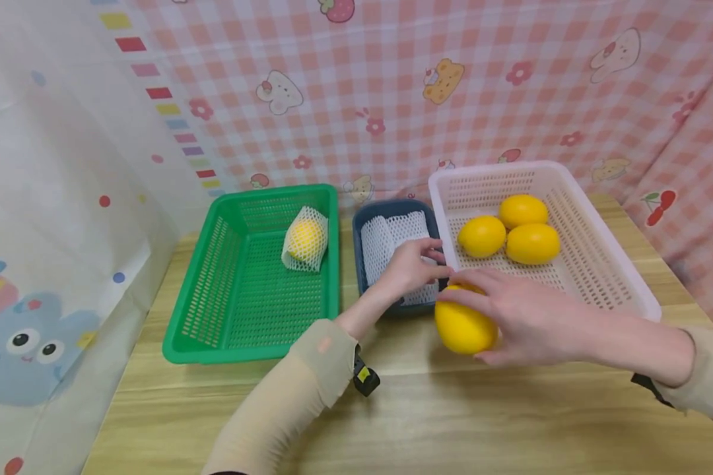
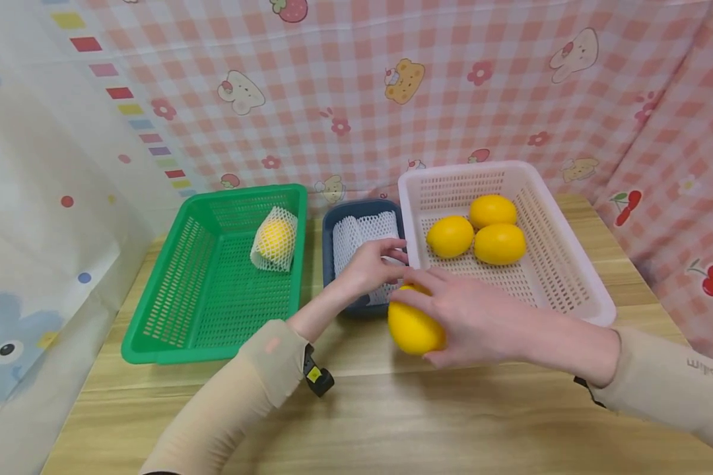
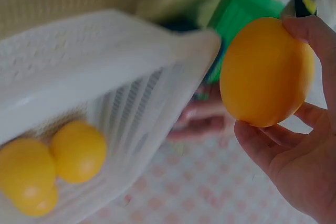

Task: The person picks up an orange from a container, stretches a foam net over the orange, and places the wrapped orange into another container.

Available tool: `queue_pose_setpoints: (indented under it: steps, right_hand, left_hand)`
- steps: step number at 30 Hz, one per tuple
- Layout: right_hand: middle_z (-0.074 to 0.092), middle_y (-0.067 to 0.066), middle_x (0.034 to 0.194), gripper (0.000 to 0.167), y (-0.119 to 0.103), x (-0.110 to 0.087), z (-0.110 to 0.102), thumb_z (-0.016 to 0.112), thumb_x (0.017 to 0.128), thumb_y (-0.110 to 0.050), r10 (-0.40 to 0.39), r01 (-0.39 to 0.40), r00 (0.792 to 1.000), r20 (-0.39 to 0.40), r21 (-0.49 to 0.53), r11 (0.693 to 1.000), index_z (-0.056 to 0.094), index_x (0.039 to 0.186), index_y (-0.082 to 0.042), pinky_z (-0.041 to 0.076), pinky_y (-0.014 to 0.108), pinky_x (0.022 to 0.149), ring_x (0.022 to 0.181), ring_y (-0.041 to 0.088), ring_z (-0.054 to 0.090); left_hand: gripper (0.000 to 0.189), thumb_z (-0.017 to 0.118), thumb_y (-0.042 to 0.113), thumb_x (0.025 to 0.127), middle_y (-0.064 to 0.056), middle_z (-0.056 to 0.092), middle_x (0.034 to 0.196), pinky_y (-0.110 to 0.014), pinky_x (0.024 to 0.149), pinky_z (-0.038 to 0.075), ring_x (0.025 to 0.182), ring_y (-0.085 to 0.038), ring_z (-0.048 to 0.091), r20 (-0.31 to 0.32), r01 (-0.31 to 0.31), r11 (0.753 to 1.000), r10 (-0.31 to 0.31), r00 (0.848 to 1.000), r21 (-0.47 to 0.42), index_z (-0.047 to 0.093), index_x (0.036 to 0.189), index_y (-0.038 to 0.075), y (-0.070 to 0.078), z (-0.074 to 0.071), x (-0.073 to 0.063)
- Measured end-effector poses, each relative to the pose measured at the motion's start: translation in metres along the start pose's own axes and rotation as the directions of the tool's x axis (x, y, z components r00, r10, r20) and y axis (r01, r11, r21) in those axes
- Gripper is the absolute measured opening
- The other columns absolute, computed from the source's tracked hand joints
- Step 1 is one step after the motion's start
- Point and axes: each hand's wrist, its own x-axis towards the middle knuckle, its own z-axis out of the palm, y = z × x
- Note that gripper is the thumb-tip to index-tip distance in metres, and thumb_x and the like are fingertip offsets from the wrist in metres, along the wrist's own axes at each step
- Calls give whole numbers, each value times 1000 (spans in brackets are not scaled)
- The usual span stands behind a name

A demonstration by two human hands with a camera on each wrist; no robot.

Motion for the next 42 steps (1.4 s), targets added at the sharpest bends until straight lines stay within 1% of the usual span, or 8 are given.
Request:
queue_pose_setpoints:
  steps: [5,8,15,20,27,30,38,42]
  right_hand:
    - [62,4,137,79,-15,12,9,91,75,-40,-73,74,992,107,-1,997,59,143,-19,62,42,96,117,21,62]
    - [61,6,138,78,-19,21,14,91,76,-39,-105,105,981,163,9,994,58,143,-17,63,41,95,115,21,63]
    - [61,12,140,78,-26,35,29,91,76,-37,-127,127,961,246,18,992,58,143,-14,63,42,94,119,25,63]
    - [61,13,141,79,-30,39,43,91,77,-37,-119,116,947,299,26,993,57,145,-15,63,41,97,122,27,63]
    - [64,12,131,78,-34,45,60,92,74,-36,-176,179,949,261,12,984,60,141,-12,62,36,94,112,25,64]
    - [65,13,132,78,-36,48,65,92,74,-36,-181,188,947,265,-2,982,60,141,-12,62,36,95,113,26,64]
    - [64,13,132,82,-37,53,75,93,72,-39,-156,175,944,289,-39,984,60,142,-12,61,34,93,111,25,63]
    - [64,14,135,82,-38,54,77,93,74,-39,-138,153,939,314,-24,988,59,143,-13,61,35,95,114,25,63]
  left_hand:
    - [58,79,16,95,-14,74,126,-29,82,66,97,-24,75,9,-9,999,8,1000,38,58,148,6,2,-3,1]
    - [57,79,16,95,-14,75,125,-29,82,66,96,-24,76,8,-15,999,15,1000,44,58,147,6,2,-4,1]
    - [57,79,18,95,-14,76,124,-25,77,65,95,-29,77,18,-22,997,21,1000,72,58,147,6,2,-3,2]
    - [58,78,19,95,-13,76,124,-24,75,64,90,-26,77,29,-25,995,22,999,92,58,148,6,1,-5,2]
    - [58,79,21,95,-12,76,123,-25,75,63,87,-23,76,31,-19,996,17,999,91,58,148,7,0,-6,2]
    - [58,79,21,95,-11,77,122,-24,73,63,86,-22,76,26,-19,995,17,1000,97,59,147,7,0,-6,3]
    - [59,79,21,94,-11,77,123,-23,73,62,86,-23,76,30,-21,995,18,999,102,59,148,7,2,-6,2]
    - [59,79,21,95,-11,77,123,-23,73,62,84,-21,75,31,-24,994,21,999,109,58,148,8,3,-5,1]
